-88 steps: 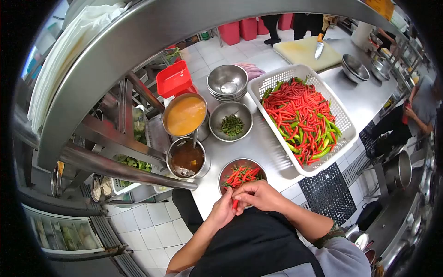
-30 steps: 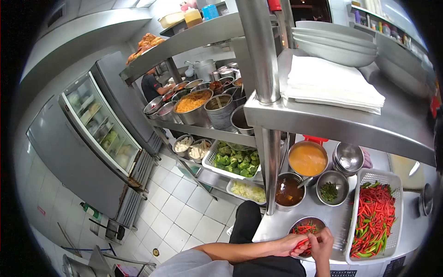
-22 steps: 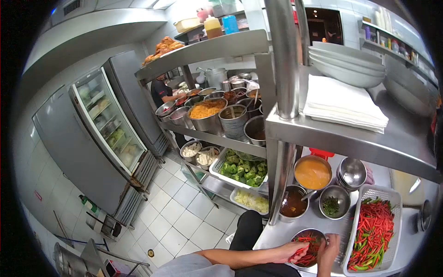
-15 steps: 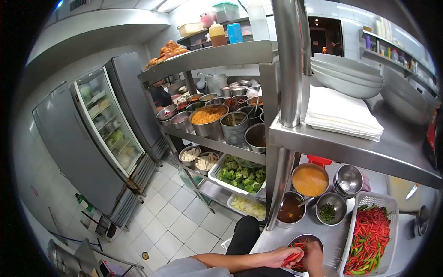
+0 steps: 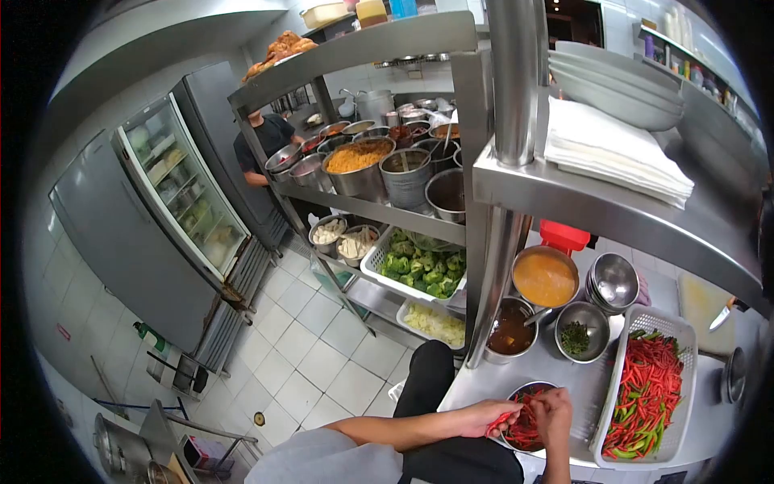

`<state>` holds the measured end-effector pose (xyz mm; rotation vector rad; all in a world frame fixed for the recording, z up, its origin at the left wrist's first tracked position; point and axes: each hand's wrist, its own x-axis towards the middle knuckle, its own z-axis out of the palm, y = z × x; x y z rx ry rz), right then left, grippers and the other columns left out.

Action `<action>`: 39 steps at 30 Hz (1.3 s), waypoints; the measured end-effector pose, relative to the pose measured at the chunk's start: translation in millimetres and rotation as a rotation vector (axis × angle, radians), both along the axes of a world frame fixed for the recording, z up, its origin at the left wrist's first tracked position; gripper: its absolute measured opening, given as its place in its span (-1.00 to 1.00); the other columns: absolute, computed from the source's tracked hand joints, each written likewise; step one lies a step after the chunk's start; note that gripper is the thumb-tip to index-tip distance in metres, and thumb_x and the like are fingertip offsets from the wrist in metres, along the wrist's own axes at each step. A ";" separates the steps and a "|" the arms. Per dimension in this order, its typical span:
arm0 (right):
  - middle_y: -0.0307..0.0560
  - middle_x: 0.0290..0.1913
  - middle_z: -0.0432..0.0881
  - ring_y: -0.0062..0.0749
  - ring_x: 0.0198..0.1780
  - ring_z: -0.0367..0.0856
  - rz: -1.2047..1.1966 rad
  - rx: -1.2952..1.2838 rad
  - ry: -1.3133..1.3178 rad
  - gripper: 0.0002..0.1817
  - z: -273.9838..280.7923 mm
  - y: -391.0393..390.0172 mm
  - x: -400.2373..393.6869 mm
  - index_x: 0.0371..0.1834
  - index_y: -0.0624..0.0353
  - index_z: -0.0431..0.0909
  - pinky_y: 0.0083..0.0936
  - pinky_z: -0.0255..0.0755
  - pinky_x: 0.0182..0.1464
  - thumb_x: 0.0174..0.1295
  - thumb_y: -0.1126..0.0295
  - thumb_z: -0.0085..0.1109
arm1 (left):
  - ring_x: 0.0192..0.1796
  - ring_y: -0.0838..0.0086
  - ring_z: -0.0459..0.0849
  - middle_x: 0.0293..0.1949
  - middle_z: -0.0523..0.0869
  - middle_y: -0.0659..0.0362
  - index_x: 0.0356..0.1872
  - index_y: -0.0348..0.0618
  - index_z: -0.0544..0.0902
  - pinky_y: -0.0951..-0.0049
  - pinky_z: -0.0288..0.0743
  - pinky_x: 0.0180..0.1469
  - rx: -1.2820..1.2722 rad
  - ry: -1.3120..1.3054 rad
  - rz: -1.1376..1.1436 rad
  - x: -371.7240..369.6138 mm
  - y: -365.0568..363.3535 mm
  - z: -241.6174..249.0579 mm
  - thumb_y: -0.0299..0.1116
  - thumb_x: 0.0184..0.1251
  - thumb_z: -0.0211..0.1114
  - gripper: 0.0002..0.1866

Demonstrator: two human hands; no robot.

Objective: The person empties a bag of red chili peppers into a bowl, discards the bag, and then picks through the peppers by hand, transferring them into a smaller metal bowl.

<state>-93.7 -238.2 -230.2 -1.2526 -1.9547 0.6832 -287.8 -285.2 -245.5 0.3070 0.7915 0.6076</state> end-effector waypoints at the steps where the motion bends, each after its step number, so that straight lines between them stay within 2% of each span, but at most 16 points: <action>1: 0.03 -0.34 0.57 -0.13 -0.32 0.59 -0.042 -0.035 0.084 -0.82 1.8 -1.7 1.8 -0.31 0.21 0.73 -0.34 0.50 -0.21 -0.02 0.62 0.38 | -0.49 0.69 0.36 -0.39 0.47 0.38 -0.23 -0.03 0.56 0.62 0.22 -0.50 -0.009 -0.004 -0.005 0.7 1.8 -5.8 -0.07 0.57 0.13 -0.72; 4: -0.03 -0.35 0.57 -0.24 -0.32 0.58 -0.119 -0.085 0.306 -0.84 22.4 -12.0 5.1 -0.31 0.26 0.72 -0.46 0.46 -0.23 0.03 0.68 0.33 | -0.49 0.68 0.33 -0.39 0.46 0.37 -0.19 -0.06 0.58 0.62 0.21 -0.50 -0.034 0.026 0.011 6.1 1.1 6.8 -0.04 0.57 0.12 -0.69; 8: 0.00 -0.29 0.60 -0.21 -0.24 0.62 -0.064 0.102 0.201 -0.83 44.3 -33.3 0.2 -0.32 0.26 0.70 -0.41 0.49 -0.19 0.00 0.69 0.33 | -0.48 0.68 0.34 -0.38 0.47 0.34 -0.09 -0.10 0.57 0.61 0.21 -0.51 -0.047 0.044 0.071 17.5 2.9 24.0 0.00 0.57 0.12 -0.65; 11: -0.02 -0.32 0.58 -0.21 -0.25 0.62 0.031 0.223 0.101 -0.83 31.0 -41.2 -3.8 -0.34 0.25 0.69 -0.39 0.51 -0.21 0.00 0.70 0.32 | -0.49 0.70 0.33 -0.42 0.46 0.37 -0.06 -0.07 0.56 0.64 0.17 -0.53 -0.026 -0.007 0.084 22.0 4.2 27.1 -0.03 0.58 0.12 -0.69; 15: -0.01 -0.30 0.61 -0.18 -0.23 0.63 0.037 0.171 0.132 -0.84 30.2 -49.2 -9.7 -0.34 0.24 0.70 -0.38 0.53 -0.18 -0.02 0.65 0.38 | -0.51 0.72 0.30 -0.46 0.42 0.41 -0.10 -0.02 0.56 0.66 0.12 -0.55 0.038 -0.026 0.086 22.3 4.0 8.6 -0.05 0.60 0.08 -0.72; 16: 0.01 -0.26 0.67 -0.20 -0.16 0.64 0.109 0.078 0.143 -0.86 34.0 -51.2 -6.0 -0.35 0.23 0.70 -0.38 0.51 -0.07 0.01 0.63 0.36 | -0.51 0.73 0.29 -0.47 0.41 0.42 -0.11 -0.01 0.56 0.66 0.11 -0.56 0.047 -0.021 0.082 22.1 3.0 5.2 -0.06 0.61 0.07 -0.73; 19: -0.01 -0.25 0.68 -0.22 -0.17 0.66 0.017 -0.177 0.359 -0.91 27.0 -55.2 0.6 -0.36 0.26 0.69 -0.37 0.51 -0.07 0.05 0.61 0.33 | -0.53 0.73 0.27 -0.47 0.40 0.43 -0.15 0.00 0.55 0.66 0.08 -0.57 0.145 0.063 0.020 18.2 2.8 10.5 -0.07 0.63 0.04 -0.73; 20: -0.08 -0.26 0.69 -0.36 -0.24 0.65 0.046 -0.079 0.371 -0.94 12.5 -50.2 8.0 -0.28 0.30 0.66 -0.44 0.53 -0.12 0.19 0.59 0.27 | -0.53 0.74 0.24 -0.46 0.40 0.41 -0.18 -0.02 0.53 0.66 0.04 -0.57 0.152 0.066 0.000 18.4 1.7 5.5 -0.07 0.63 0.03 -0.72; 23: -0.15 -0.25 0.68 -0.51 -0.31 0.62 -0.110 -0.503 0.722 -0.91 6.1 -43.7 7.3 -0.18 0.34 0.61 -0.55 0.53 -0.20 0.32 0.55 0.20 | -0.54 0.74 0.22 -0.44 0.39 0.39 -0.19 -0.06 0.52 0.65 0.02 -0.56 0.227 0.050 -0.115 19.2 -0.3 20.3 -0.07 0.63 0.02 -0.70; 24: -0.18 -0.29 0.67 -0.60 -0.36 0.59 -0.060 -0.557 0.743 -0.88 15.4 -41.6 5.6 -0.11 0.35 0.59 -0.65 0.51 -0.24 0.39 0.52 0.14 | -0.54 0.74 0.21 -0.44 0.39 0.38 -0.19 -0.07 0.52 0.65 0.02 -0.56 0.252 0.053 -0.139 20.2 -1.3 20.9 -0.07 0.63 0.03 -0.70; 32: -0.13 -0.36 0.68 -0.53 -0.38 0.62 0.138 -0.932 0.890 -0.90 20.9 -37.7 18.6 -0.16 0.30 0.61 -0.62 0.52 -0.29 0.34 0.50 0.22 | -0.54 0.75 0.20 -0.46 0.35 0.40 -0.15 -0.17 0.58 0.67 0.03 -0.54 0.332 -0.058 -0.246 14.5 -5.9 30.9 -0.06 0.63 0.03 -0.64; 33: -0.12 -0.35 0.69 -0.52 -0.38 0.62 0.132 -0.989 0.921 -0.90 21.4 -38.7 20.6 -0.17 0.29 0.61 -0.62 0.52 -0.29 0.34 0.50 0.23 | -0.54 0.75 0.20 -0.48 0.34 0.41 -0.08 -0.22 0.61 0.67 0.05 -0.54 0.292 -0.077 -0.252 13.1 -6.6 30.5 -0.07 0.64 0.01 -0.61; 36: -0.17 -0.35 0.69 -0.56 -0.35 0.62 0.299 -0.933 0.906 -0.91 12.1 -38.4 26.4 -0.21 0.25 0.59 -0.62 0.53 -0.28 0.35 0.45 0.26 | -0.57 0.72 0.21 -0.54 0.29 0.42 -0.02 -0.31 0.57 0.65 0.07 -0.55 0.093 -0.086 -0.242 11.7 -8.4 36.9 -0.10 0.63 0.01 -0.59; 37: -0.19 -0.35 0.68 -0.57 -0.35 0.61 0.314 -0.943 0.877 -0.90 9.8 -38.7 25.7 -0.22 0.23 0.58 -0.62 0.53 -0.27 0.36 0.43 0.26 | -0.59 0.73 0.24 -0.54 0.34 0.40 -0.05 -0.31 0.56 0.65 0.09 -0.56 0.065 -0.201 -0.245 9.2 -6.1 41.1 -0.09 0.63 0.01 -0.59; 39: -0.27 -0.40 0.62 -0.64 -0.38 0.55 0.340 -0.899 0.957 -0.88 4.3 -41.0 19.2 -0.26 0.18 0.55 -0.65 0.47 -0.32 0.37 0.40 0.27 | -0.59 0.67 0.28 -0.55 0.31 0.36 -0.06 -0.34 0.49 0.60 0.13 -0.54 -0.020 -0.299 -0.270 5.1 -2.0 27.6 -0.09 0.66 -0.07 -0.58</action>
